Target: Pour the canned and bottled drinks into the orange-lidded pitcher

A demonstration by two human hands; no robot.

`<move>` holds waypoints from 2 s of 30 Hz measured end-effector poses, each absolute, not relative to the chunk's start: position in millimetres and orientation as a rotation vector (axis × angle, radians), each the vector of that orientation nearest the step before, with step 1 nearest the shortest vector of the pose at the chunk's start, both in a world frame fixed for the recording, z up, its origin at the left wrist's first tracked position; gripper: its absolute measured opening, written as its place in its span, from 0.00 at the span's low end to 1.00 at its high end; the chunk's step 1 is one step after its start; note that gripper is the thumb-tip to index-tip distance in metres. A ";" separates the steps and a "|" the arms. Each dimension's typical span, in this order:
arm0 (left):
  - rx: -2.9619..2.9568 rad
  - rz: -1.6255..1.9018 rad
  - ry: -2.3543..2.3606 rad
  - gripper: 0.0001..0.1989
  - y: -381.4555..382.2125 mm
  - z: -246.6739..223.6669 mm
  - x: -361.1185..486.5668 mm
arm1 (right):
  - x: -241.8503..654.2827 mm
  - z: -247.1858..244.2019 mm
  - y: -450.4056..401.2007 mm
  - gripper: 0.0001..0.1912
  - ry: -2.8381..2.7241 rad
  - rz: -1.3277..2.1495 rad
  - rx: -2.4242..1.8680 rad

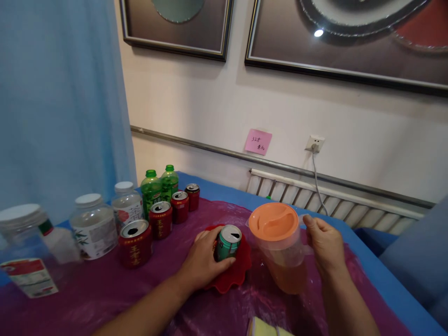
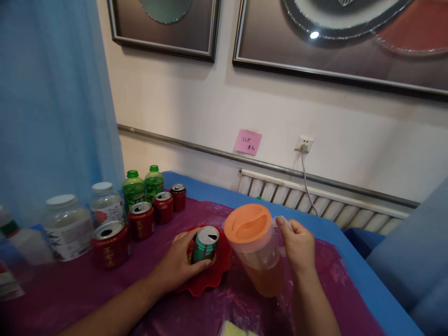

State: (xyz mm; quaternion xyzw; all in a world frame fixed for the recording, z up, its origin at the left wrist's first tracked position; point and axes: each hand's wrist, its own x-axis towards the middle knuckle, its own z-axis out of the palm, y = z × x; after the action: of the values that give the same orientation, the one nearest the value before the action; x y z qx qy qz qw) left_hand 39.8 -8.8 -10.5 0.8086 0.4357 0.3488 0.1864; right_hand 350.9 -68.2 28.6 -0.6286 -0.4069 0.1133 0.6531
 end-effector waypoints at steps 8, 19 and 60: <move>2.255 0.966 1.245 0.36 -10.7 -9.4 40.1 | 348.5 27.0 -68.5 0.34 -0.971 0.217 -1.468; 2.289 0.912 1.222 0.35 -11.3 -6.9 38.4 | 337.9 39.5 -75.8 0.33 -0.992 0.216 -1.574; 2.281 0.781 1.139 0.31 -16.1 -5.5 38.1 | 322.5 47.3 -90.5 0.30 -1.079 0.121 -1.715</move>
State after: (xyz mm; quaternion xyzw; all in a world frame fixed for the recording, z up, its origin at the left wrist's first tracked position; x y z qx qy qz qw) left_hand 38.1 -16.1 -5.5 0.8314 0.4152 0.2847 0.2352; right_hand 322.5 -90.5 47.3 -0.7178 -0.4515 0.0507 0.5275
